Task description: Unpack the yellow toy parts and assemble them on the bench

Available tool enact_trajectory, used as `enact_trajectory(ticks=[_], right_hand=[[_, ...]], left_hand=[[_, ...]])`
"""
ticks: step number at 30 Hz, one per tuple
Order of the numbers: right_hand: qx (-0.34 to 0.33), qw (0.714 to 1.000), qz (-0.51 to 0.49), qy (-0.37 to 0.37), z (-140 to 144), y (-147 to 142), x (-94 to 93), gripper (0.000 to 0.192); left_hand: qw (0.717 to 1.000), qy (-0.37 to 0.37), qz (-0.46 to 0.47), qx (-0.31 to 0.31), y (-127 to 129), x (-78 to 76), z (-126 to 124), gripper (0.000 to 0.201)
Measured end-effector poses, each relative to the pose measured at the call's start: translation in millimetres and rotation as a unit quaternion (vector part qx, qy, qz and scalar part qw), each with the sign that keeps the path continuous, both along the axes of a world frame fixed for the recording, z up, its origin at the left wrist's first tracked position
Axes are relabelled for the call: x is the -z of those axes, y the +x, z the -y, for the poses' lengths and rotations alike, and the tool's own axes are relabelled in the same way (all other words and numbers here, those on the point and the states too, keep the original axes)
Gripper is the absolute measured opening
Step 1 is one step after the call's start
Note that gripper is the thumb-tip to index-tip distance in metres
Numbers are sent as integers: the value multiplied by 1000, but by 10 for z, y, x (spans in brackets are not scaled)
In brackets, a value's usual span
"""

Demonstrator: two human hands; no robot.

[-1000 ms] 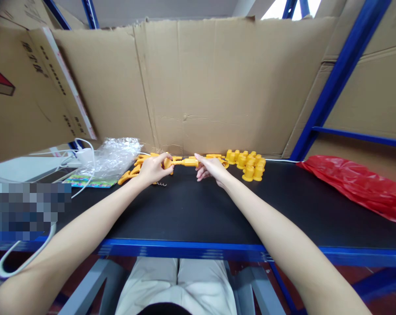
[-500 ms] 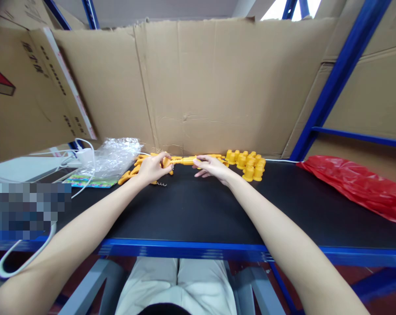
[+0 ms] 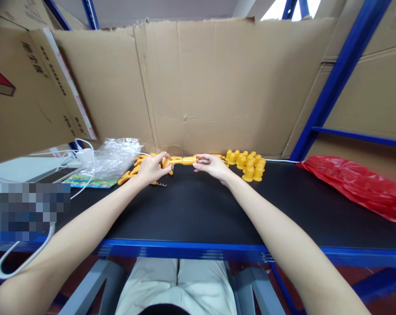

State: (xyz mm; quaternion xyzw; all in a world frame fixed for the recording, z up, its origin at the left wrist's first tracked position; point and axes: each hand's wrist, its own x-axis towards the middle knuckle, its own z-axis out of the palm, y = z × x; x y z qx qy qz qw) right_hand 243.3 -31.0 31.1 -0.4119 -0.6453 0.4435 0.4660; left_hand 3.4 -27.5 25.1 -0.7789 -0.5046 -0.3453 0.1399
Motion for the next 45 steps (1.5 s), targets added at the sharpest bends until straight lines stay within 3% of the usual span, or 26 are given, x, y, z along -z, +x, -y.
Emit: enact_trajectory(ticks=[7, 18, 26, 29, 37, 40, 45], right_hand=[[14, 999, 27, -8, 47, -34, -9, 28], [6, 1000, 10, -16, 61, -83, 17, 29], [-5, 1000, 22, -12, 26, -88, 64, 52], [-8, 1000, 26, -2, 29, -96, 76, 51], [64, 994, 35, 80, -77, 14, 50, 54], [156, 968, 87, 174, -182, 150, 43, 53], [270, 874, 254, 313, -239, 295, 26, 40]], left_hand=[[1000, 11, -14, -7, -2, 24, -13, 27], [1000, -3, -23, -18, -11, 10, -18, 28], [998, -28, -38, -30, -28, 20, -39, 27], [998, -31, -44, -27, -31, 28, -43, 27], [999, -47, -12, 11, -55, 12, -54, 55], [998, -63, -12, 3, -69, 10, -68, 48], [997, -77, -31, -7, -73, 18, -77, 40]])
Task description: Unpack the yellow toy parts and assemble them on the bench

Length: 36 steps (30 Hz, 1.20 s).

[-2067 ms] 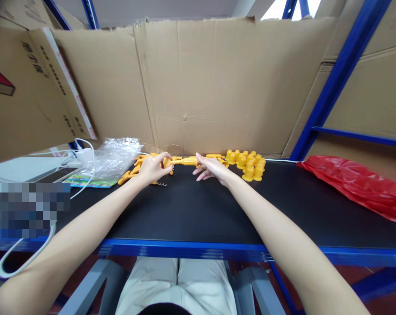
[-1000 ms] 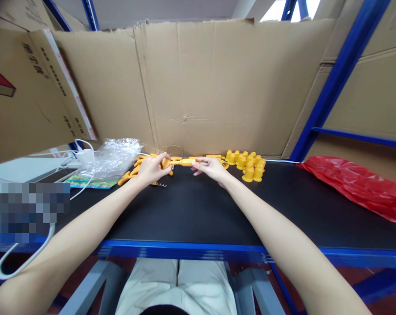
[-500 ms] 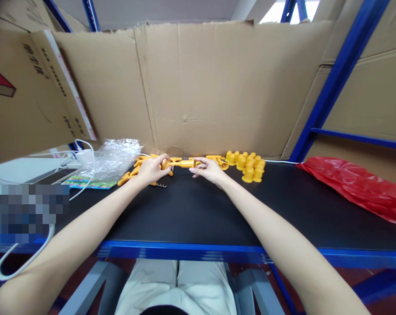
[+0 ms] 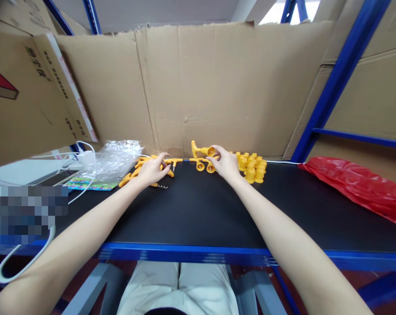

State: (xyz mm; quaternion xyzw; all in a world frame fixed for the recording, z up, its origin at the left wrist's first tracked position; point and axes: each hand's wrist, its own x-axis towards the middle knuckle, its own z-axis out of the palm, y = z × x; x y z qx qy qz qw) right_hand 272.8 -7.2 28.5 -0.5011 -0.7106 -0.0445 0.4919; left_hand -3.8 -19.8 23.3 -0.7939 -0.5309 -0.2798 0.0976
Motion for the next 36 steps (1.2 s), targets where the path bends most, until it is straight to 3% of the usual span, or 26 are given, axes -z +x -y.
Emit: enact_trajectory(ticks=[3, 7, 12, 15, 24, 31, 36], right_hand=[[53, 985, 158, 41, 19, -14, -39, 33], [106, 938, 328, 33, -20, -105, -79, 29], [129, 880, 458, -13, -128, -219, -34, 30], [127, 860, 493, -46, -153, -267, -3, 33], [95, 877, 443, -163, -234, -293, 66, 36], [80, 908, 381, -156, -258, -230, 207, 32], [77, 913, 360, -175, -288, -186, 253, 38]], left_hand=[[1000, 0, -6, -1, 3, 4, 3, 37], [1000, -3, -13, -1, 8, 2, 10, 35], [1000, -7, -15, 1, 12, -13, 21, 33], [1000, -11, -15, 4, 11, -16, 20, 32], [1000, -9, -16, 0, 11, -15, 17, 32], [1000, -13, -9, 9, 10, -10, 19, 29], [1000, -14, -6, 13, 6, 1, 9, 27]])
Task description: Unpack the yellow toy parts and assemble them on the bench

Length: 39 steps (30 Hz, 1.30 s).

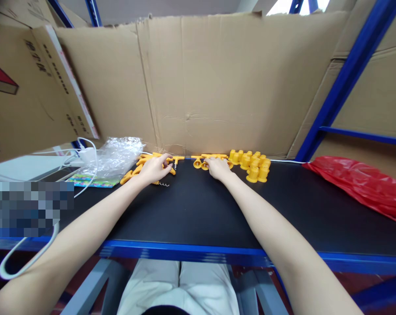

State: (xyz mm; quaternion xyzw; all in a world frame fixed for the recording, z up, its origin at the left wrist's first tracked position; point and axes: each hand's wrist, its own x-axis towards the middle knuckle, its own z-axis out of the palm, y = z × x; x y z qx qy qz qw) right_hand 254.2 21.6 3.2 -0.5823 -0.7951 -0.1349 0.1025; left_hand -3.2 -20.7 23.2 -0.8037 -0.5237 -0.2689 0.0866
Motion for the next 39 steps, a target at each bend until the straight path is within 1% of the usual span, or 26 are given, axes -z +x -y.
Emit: enact_trajectory(ticks=[7, 11, 14, 17, 22, 27, 31, 34, 39], right_hand=[[-17, 1000, -12, 14, -24, 19, 42, 39], [-63, 996, -47, 28, -43, -20, 81, 45], [-93, 993, -71, 10, -59, -64, 105, 46], [-98, 992, -77, -5, -73, -89, 119, 44], [-97, 991, -88, 6, -85, -80, 129, 43], [-114, 990, -79, 11, -68, -117, 127, 50], [-128, 989, -68, 26, -90, -136, 156, 43], [-159, 982, -85, 50, -130, -115, 193, 37], [-193, 973, -112, 65, -195, -79, 256, 38]], left_hand=[[1000, -1, -3, -1, 1, -5, 3, 28], [1000, -4, -5, -4, 2, -14, 11, 28], [1000, -5, -5, -4, 3, -15, 9, 28], [1000, -4, -4, -2, 3, -10, 4, 28], [1000, -3, -3, 0, 3, -3, 1, 28], [1000, -5, -6, -1, 4, -7, 8, 28], [1000, -7, -7, 0, 6, -12, 10, 28], [1000, -7, -10, 2, 7, -12, 10, 28], [1000, -10, -11, 6, 10, -8, 14, 27]])
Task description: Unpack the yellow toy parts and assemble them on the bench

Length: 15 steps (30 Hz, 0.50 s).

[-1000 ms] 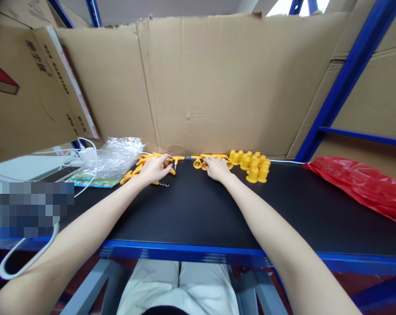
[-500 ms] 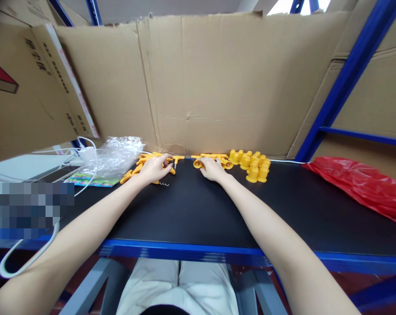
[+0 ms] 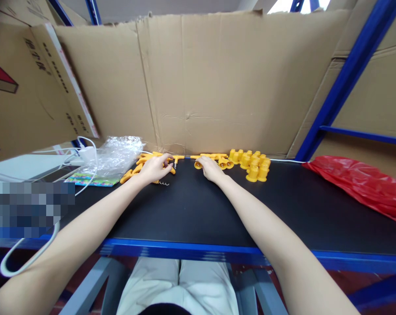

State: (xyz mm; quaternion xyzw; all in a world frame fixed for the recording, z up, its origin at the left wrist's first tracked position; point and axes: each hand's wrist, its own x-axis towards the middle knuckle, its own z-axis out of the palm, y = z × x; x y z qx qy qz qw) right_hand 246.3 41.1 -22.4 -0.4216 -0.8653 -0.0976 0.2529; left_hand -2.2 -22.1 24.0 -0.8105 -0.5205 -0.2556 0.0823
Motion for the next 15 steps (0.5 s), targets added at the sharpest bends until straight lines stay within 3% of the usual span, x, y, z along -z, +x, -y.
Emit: enact_trajectory(ticks=[7, 15], right_hand=[[-10, 1000, -21, -1, -19, 3, 38, 38], [37, 999, 19, -4, 80, -30, -23, 34]], left_hand=[[1000, 1, 4, 3, -2, -9, 10, 28], [999, -21, -23, -25, -70, -36, -36, 27]])
